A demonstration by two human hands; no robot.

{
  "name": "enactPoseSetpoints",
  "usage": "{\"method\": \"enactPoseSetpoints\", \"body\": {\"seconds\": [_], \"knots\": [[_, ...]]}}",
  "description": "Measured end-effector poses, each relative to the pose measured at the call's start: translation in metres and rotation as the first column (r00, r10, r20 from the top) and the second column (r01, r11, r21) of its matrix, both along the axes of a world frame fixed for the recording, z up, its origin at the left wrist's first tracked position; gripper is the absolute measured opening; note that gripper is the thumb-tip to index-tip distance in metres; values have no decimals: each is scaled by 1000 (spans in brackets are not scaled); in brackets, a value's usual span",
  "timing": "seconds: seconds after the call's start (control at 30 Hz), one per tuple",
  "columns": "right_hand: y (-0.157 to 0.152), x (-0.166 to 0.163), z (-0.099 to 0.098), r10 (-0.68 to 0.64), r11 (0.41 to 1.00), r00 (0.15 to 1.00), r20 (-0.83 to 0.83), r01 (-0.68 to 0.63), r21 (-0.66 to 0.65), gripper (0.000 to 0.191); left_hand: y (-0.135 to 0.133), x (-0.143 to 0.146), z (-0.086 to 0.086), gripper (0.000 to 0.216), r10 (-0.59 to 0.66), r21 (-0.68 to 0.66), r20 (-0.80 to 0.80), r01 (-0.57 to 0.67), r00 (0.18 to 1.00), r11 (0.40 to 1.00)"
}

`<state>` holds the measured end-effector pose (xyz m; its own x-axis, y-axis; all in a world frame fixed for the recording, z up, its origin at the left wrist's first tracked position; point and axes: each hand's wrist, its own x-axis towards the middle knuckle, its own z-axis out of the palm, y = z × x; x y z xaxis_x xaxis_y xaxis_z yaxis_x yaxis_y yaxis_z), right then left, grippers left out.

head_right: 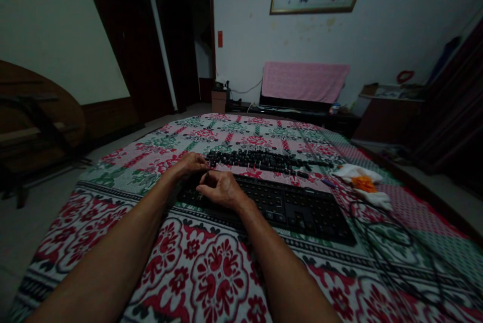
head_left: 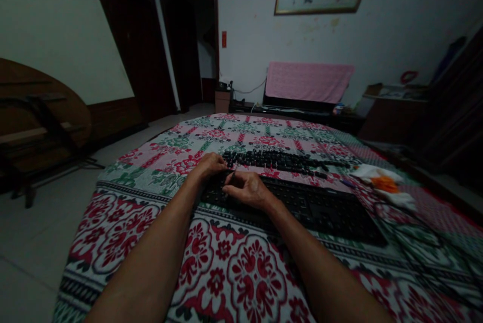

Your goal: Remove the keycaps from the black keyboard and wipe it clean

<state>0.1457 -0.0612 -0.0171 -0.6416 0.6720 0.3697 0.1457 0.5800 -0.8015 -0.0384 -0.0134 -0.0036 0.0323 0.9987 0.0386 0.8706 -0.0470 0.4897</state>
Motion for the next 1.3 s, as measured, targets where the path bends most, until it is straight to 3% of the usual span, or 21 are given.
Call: {"method": "enactPoseSetpoints", "body": {"seconds": [0.27, 0.6, 0.9, 1.03, 1.3], "knots": [[-7, 0, 8, -23, 995, 996, 84, 14, 102, 13, -8, 6, 9, 23, -10, 5, -86, 10, 996, 1000], [-6, -3, 2, -7, 996, 993, 116, -4, 94, 12, -1, 3, 2, 23, -12, 9, -55, 12, 998, 1000], [-15, -5, 9, -95, 973, 980, 174, 54, 226, 10, 4, -1, -4, 25, -23, 26, -8, 23, 1000, 999], [-8, -6, 3, -154, 984, 984, 93, 144, 104, 10, 4, -1, -1, 25, -39, 15, -3, 39, 999, 999], [4, -4, -1, -194, 970, 980, -52, 184, -157, 18, 2, -2, -3, 29, -32, -17, 51, 33, 998, 999]]}}
